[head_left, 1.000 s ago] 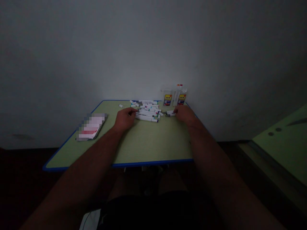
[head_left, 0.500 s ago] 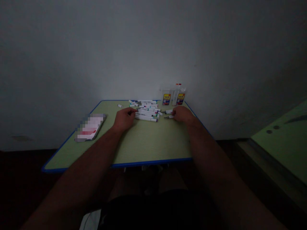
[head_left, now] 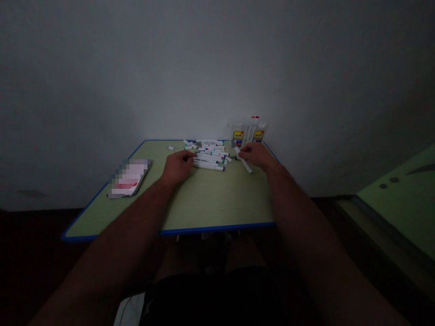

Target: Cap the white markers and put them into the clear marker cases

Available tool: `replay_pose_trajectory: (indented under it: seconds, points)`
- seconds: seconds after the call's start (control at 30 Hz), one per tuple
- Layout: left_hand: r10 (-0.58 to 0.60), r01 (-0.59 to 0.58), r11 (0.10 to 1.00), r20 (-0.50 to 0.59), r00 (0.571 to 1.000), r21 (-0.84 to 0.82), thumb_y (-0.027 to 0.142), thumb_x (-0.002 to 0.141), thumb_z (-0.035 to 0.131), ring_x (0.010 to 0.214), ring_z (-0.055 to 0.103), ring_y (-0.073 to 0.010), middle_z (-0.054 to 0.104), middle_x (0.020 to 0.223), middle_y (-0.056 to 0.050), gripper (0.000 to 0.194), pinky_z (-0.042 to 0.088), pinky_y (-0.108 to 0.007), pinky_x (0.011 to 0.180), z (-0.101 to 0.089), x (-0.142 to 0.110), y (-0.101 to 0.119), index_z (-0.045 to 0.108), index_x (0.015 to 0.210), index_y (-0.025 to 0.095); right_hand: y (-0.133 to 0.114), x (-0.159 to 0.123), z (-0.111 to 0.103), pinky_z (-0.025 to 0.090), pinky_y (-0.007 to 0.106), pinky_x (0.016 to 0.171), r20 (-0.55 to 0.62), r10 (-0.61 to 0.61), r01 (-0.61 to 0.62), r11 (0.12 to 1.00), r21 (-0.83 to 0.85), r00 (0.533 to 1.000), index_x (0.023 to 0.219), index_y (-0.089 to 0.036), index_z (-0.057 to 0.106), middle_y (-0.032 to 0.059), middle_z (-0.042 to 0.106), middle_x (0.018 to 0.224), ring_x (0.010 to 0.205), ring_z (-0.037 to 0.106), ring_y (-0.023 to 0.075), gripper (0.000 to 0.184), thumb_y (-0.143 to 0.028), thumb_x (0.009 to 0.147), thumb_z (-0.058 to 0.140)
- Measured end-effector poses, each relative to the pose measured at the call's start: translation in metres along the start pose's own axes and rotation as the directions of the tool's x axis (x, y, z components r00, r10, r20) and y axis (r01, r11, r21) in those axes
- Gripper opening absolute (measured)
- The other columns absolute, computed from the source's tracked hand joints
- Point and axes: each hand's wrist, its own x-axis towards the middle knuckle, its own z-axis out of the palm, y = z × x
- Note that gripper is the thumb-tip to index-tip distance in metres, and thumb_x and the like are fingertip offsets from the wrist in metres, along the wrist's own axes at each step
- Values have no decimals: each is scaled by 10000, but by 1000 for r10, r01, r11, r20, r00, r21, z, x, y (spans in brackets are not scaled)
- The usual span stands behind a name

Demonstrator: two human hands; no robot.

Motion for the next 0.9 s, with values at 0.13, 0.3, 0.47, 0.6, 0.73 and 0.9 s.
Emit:
replay_pose_trajectory:
  seconds: [0.13, 0.3, 0.47, 0.6, 0.73, 0.9]
  points:
    - [-5, 5, 1000, -4, 1000, -12, 247, 840, 602, 842, 687, -222, 777, 950, -91, 244, 513, -365, 881, 2, 0, -1, 781, 994, 182, -2, 0, 5, 535, 281, 686, 18, 64, -66, 979, 192, 998, 890, -129, 758, 67, 736, 816, 658, 650, 138, 150, -232, 862, 652]
    - [35, -35, 999, 26, 999, -20, 241, 848, 592, 870, 696, -229, 775, 999, -99, 251, 519, -373, 891, 5, -5, 4, 779, 1003, 177, -5, 0, 8, 542, 284, 680, -8, 72, -69, 977, 202, 997, 845, -120, 761, 75, 739, 800, 637, 650, 144, 161, -198, 855, 621]
    - [176, -181, 983, 115, 978, 30, 241, 856, 584, 939, 684, -240, 764, 1037, -110, 275, 524, -387, 915, 18, -12, 19, 772, 1045, 172, -3, 3, 9, 553, 296, 743, -37, 102, -93, 978, 184, 994, 887, -122, 778, 100, 765, 880, 747, 705, 177, 187, -192, 855, 607]
    - [336, -363, 923, 191, 922, 127, 218, 893, 514, 1064, 647, -256, 758, 1095, -96, 320, 487, -428, 981, 30, -9, 38, 763, 1093, 190, 0, 7, 10, 555, 302, 762, -74, 131, -116, 977, 179, 989, 919, -115, 784, 113, 769, 900, 792, 720, 197, 208, -190, 839, 608]
    - [374, -455, 863, 328, 867, 219, 231, 917, 459, 1019, 641, -265, 766, 1056, -101, 371, 477, -437, 956, 37, 2, 56, 762, 1127, 191, 2, 9, 10, 549, 297, 760, -130, 127, -101, 977, 189, 983, 918, -121, 787, 101, 764, 880, 796, 719, 197, 215, -208, 832, 610]
    - [346, -522, 777, 454, 821, 352, 257, 904, 450, 1005, 631, -311, 766, 1040, -129, 409, 457, -465, 911, 47, 15, 74, 761, 1166, 211, 0, 9, 7, 523, 280, 754, -182, 111, -80, 983, 168, 977, 873, -124, 786, 77, 751, 837, 809, 705, 192, 197, -209, 821, 616]
